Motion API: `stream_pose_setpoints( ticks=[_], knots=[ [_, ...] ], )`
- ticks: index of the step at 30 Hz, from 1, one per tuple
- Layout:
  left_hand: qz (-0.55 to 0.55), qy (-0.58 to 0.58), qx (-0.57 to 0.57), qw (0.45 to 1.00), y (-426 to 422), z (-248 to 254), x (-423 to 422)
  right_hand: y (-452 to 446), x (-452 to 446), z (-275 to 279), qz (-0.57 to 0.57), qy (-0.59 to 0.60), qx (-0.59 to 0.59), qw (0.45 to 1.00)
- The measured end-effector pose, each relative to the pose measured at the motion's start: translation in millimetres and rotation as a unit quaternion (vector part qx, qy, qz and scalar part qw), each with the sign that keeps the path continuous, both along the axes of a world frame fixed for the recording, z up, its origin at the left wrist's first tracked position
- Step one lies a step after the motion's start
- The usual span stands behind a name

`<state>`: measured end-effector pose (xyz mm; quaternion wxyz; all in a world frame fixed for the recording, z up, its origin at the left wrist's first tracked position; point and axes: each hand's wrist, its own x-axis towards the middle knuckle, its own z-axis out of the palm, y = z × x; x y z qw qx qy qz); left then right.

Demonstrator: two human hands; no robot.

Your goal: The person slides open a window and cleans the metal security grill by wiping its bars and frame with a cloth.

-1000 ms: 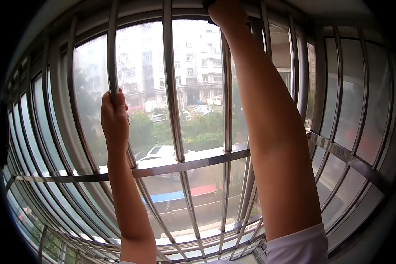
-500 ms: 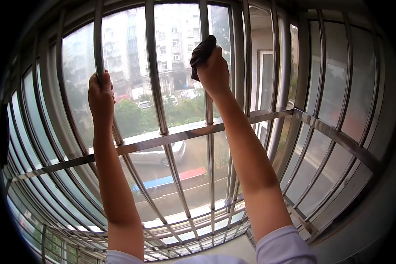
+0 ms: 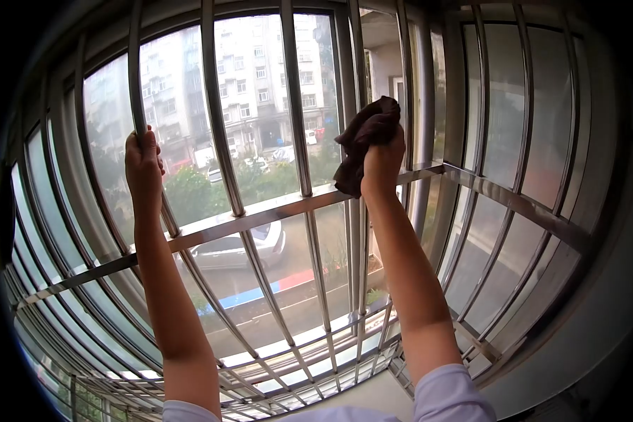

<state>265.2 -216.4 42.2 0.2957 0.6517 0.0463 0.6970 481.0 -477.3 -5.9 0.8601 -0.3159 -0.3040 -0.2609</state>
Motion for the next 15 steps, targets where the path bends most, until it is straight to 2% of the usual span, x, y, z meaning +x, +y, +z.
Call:
stream_pose_setpoints(
  ticks=[2,3,4,5,6,8,9,10,12,13,15],
  knots=[
    [0.025,-0.002,-0.005,1.000,-1.3,0.4,0.7,-20.3,37.6,12.8,-0.206,-0.118,-0.008,0.971],
    [0.019,-0.005,-0.012,1.000,-3.9,1.1,0.3,-18.2,45.9,24.1,-0.315,-0.127,-0.019,0.940],
    [0.010,-0.005,-0.009,1.000,-1.9,1.1,0.4,-17.1,52.9,32.6,-0.421,-0.135,-0.028,0.896],
    [0.020,-0.008,-0.007,1.000,-0.3,0.9,0.8,-12.1,57.3,33.2,-0.515,-0.184,-0.099,0.831],
    [0.031,-0.010,-0.006,0.999,0.0,-0.1,1.5,-7.8,43.9,34.0,-0.479,-0.220,-0.177,0.831],
    [0.031,-0.011,-0.008,0.999,-5.4,-0.8,0.7,22.5,52.4,18.1,-0.549,-0.219,-0.270,0.759],
    [0.033,-0.011,-0.012,0.999,-7.8,-0.5,-0.6,24.2,43.4,23.7,-0.622,-0.197,-0.264,0.710],
    [0.034,-0.014,-0.010,0.999,-9.6,-0.7,-1.6,23.4,44.8,30.3,-0.623,-0.198,-0.260,0.711],
    [0.043,-0.005,-0.011,0.999,-10.6,-0.9,-2.2,22.6,56.6,49.2,-0.553,-0.153,-0.288,0.767],
    [0.043,-0.006,-0.011,0.999,-7.5,-1.9,-1.2,23.1,60.9,61.0,-0.597,-0.185,-0.246,0.741],
    [0.045,-0.013,-0.016,0.999,-7.3,-2.5,0.8,20.3,62.9,88.7,-0.545,-0.153,-0.281,0.775]
  ],
)
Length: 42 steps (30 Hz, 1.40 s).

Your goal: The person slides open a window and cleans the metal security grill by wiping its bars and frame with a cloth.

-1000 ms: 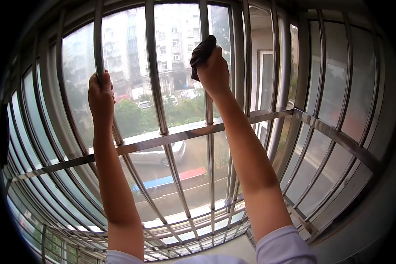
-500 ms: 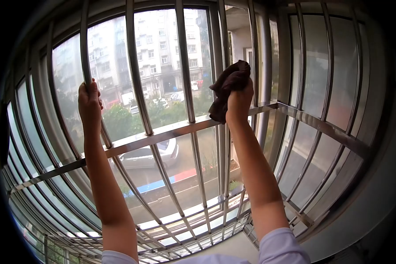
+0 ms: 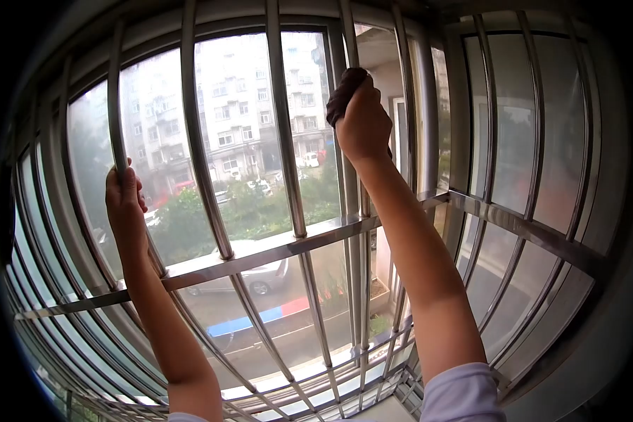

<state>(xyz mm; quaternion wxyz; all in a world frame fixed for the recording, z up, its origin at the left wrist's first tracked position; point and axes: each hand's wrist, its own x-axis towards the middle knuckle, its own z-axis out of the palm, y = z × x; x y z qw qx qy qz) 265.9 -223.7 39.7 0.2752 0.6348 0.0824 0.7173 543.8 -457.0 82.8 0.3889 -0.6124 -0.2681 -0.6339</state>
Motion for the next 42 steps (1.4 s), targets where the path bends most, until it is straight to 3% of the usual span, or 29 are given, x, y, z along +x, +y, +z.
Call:
stream_pose_setpoints(
  ticks=[6,9,11,14,15,16,19,21,23,27,31,36,37,40,42],
  knots=[
    [0.029,-0.002,0.000,1.000,-1.9,-0.7,-1.0,2.1,-11.9,121.4,-0.070,0.112,0.002,0.991],
    [0.029,-0.002,0.017,0.999,0.7,-0.7,-0.9,-0.4,-10.6,167.0,-0.077,0.095,-0.048,0.991],
    [0.017,-0.005,0.016,1.000,-1.1,-0.9,-0.6,6.6,15.7,198.9,-0.085,0.065,-0.010,0.994],
    [0.031,-0.004,0.035,0.999,0.6,-1.5,-0.1,7.3,22.5,201.9,-0.093,0.035,0.012,0.995],
    [0.028,0.004,0.032,0.999,1.7,-2.8,-0.3,1.2,20.4,197.3,-0.093,0.030,0.001,0.995],
    [0.027,0.002,0.030,0.999,4.2,-2.0,-0.8,-5.9,13.8,193.2,-0.071,0.098,-0.034,0.992],
    [0.024,-0.007,0.025,0.999,-0.8,-0.7,0.5,-7.9,26.2,173.0,-0.034,0.085,-0.047,0.995],
    [0.021,0.000,0.025,0.999,-0.2,-0.6,-0.4,-3.0,33.1,152.9,0.053,-0.020,0.030,0.998],
    [0.016,0.001,0.026,1.000,2.3,-0.6,-0.3,-8.6,38.4,137.0,0.087,0.121,-0.047,0.988],
    [0.015,0.004,0.020,1.000,1.5,0.1,-1.6,-7.3,43.1,52.9,0.233,0.049,-0.017,0.971],
    [0.004,0.007,0.021,1.000,1.3,0.9,-2.0,-7.7,32.3,-32.5,0.246,0.058,-0.004,0.968],
    [-0.023,0.021,0.007,0.999,6.0,0.3,-3.1,-27.6,11.5,-128.8,0.218,0.058,-0.093,0.970],
    [-0.026,0.023,0.008,0.999,6.4,-0.2,-3.0,-34.5,2.9,-138.1,0.188,0.039,-0.105,0.976],
    [-0.017,0.029,0.012,0.999,7.4,0.3,-4.1,-48.3,-4.0,-138.0,0.240,-0.012,-0.082,0.967],
    [-0.020,0.025,0.014,0.999,5.3,-0.2,-4.1,-58.6,5.0,-132.7,0.434,0.172,-0.033,0.884]
  ],
)
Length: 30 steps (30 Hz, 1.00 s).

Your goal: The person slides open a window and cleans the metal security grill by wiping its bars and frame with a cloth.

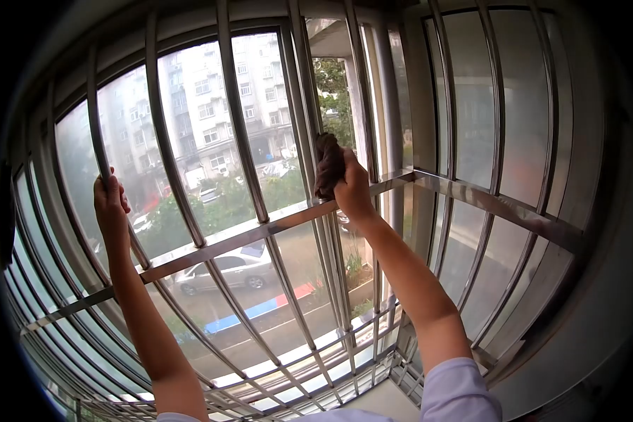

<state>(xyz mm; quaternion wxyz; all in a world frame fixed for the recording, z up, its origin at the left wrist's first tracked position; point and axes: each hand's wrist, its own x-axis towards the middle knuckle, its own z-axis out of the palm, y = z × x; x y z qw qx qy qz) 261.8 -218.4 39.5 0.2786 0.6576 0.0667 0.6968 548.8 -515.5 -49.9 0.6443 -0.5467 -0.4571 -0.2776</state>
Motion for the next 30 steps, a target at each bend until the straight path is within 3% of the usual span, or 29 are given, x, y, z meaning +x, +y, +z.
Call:
stream_pose_setpoints(
  ticks=[1,2,3,4,5,7,8,9,11,13,17,23,28,30],
  knots=[
    [0.000,-0.004,-0.005,1.000,-0.1,-0.4,0.6,1.5,9.7,4.9,-0.120,-0.066,0.125,0.983],
    [-0.001,-0.007,-0.011,1.000,1.4,-0.9,1.6,-9.1,19.2,11.4,-0.104,-0.005,0.181,0.978],
    [-0.002,-0.014,-0.007,1.000,1.1,-0.6,1.6,-20.5,15.2,25.9,0.100,0.064,0.282,0.952],
    [0.005,-0.012,-0.007,1.000,0.7,-0.8,1.7,-31.8,17.0,39.5,0.066,0.073,0.328,0.940],
    [0.012,-0.007,-0.007,1.000,0.9,-1.6,2.0,-38.7,28.5,48.8,-0.028,0.008,0.369,0.929],
    [0.016,-0.015,0.002,1.000,3.1,-2.0,2.6,-46.5,46.3,69.3,-0.181,-0.103,0.355,0.911],
    [0.020,-0.019,0.009,1.000,4.2,-2.1,3.0,-44.0,78.5,76.3,-0.187,-0.119,0.285,0.933],
    [0.019,-0.021,0.010,1.000,5.2,-1.9,3.3,-34.8,77.6,75.8,-0.281,-0.138,0.205,0.928],
    [0.014,-0.022,0.006,1.000,5.7,-1.8,3.2,-16.3,74.0,75.5,-0.460,-0.196,0.062,0.864],
    [0.015,-0.029,0.004,0.999,5.8,-1.6,3.7,-0.1,71.5,79.8,-0.528,-0.154,0.045,0.834],
    [0.043,-0.030,-0.005,0.999,5.4,-2.4,5.9,-9.0,75.7,120.8,-0.507,-0.124,0.013,0.853],
    [0.079,-0.027,-0.007,0.996,3.0,-2.4,4.8,-8.6,76.5,230.6,-0.555,-0.096,-0.009,0.826],
    [0.115,-0.023,0.000,0.993,2.7,-4.3,4.2,0.6,117.9,318.7,-0.542,-0.174,0.052,0.820],
    [0.120,-0.019,0.005,0.993,4.6,-2.9,5.3,-4.2,106.2,341.6,-0.564,-0.146,-0.063,0.810]
  ],
)
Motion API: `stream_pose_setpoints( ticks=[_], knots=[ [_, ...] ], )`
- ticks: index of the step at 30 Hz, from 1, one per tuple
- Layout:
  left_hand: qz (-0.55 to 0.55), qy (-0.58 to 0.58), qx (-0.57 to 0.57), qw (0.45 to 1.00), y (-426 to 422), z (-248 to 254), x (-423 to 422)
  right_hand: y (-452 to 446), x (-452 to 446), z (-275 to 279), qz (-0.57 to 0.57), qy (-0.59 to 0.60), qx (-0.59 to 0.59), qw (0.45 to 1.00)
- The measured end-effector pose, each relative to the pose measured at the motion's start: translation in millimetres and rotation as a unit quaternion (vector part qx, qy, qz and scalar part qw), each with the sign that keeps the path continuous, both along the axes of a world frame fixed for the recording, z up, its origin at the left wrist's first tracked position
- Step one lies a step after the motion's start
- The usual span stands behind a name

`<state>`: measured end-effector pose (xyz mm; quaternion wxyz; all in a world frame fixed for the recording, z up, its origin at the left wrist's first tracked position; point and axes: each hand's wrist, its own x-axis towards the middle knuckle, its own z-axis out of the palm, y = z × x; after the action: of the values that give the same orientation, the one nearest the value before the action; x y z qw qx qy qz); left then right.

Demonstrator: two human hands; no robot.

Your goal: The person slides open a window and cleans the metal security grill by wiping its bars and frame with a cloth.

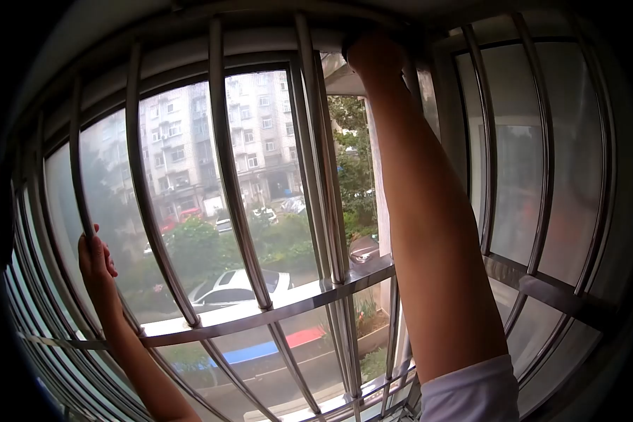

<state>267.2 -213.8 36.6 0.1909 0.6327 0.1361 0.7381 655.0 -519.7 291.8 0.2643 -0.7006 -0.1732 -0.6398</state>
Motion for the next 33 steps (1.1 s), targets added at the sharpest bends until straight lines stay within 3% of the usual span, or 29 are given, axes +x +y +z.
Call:
stream_pose_setpoints(
  ticks=[1,3,4,5,7,8,9,12,14,19,24,25,26,28,31,33],
  knots=[
    [0.005,-0.001,0.009,1.000,0.2,-0.1,0.1,0.7,9.3,6.1,0.001,0.002,-0.003,1.000],
    [0.007,0.010,0.013,1.000,-0.3,-3.0,-0.6,-8.0,38.5,8.6,0.031,-0.148,0.006,0.988],
    [-0.001,0.010,0.012,1.000,1.1,-1.4,-1.7,-15.1,74.1,24.0,-0.004,-0.107,-0.062,0.992],
    [-0.011,0.003,0.010,1.000,2.5,0.2,-1.7,-18.6,68.2,10.1,-0.009,-0.101,-0.064,0.993],
    [-0.005,0.003,0.007,1.000,6.8,-1.1,-1.3,-18.0,37.9,-17.7,0.118,-0.163,0.031,0.979],
    [-0.006,0.002,0.012,1.000,9.2,-1.4,-1.6,-16.3,44.1,-25.4,0.101,-0.191,0.007,0.976],
    [-0.008,0.001,0.017,1.000,10.9,-1.4,-1.6,-11.3,50.2,-34.8,0.097,-0.185,0.005,0.978],
    [-0.019,0.001,0.006,1.000,12.5,-0.8,-2.0,-10.9,55.7,-76.7,0.261,-0.018,0.049,0.964],
    [-0.022,0.006,0.012,1.000,13.5,-1.4,-2.4,-13.6,53.6,-110.0,0.340,0.032,0.056,0.938],
    [-0.043,0.009,0.004,0.999,17.2,-0.1,-3.1,-20.0,4.1,-214.4,0.299,0.036,0.110,0.947],
    [-0.077,0.014,0.003,0.997,18.7,1.3,-4.4,-24.7,-8.4,-300.2,0.277,0.047,0.057,0.958],
    [-0.074,0.019,0.006,0.997,18.8,1.2,-4.3,-27.5,-18.3,-322.6,0.325,0.084,0.048,0.941],
    [-0.085,0.026,0.012,0.996,23.5,1.4,-5.4,-30.5,-23.8,-342.1,0.296,0.034,0.024,0.954],
    [-0.084,0.028,0.010,0.996,21.1,1.0,-4.9,-39.8,-34.5,-360.5,0.263,-0.016,0.000,0.965],
    [-0.082,0.032,0.007,0.996,21.6,1.1,-5.8,-50.6,-46.0,-377.1,0.290,0.051,-0.018,0.956],
    [-0.087,0.026,0.008,0.996,21.9,1.0,-4.5,-55.7,-54.1,-380.2,0.289,-0.009,-0.023,0.957]
  ],
)
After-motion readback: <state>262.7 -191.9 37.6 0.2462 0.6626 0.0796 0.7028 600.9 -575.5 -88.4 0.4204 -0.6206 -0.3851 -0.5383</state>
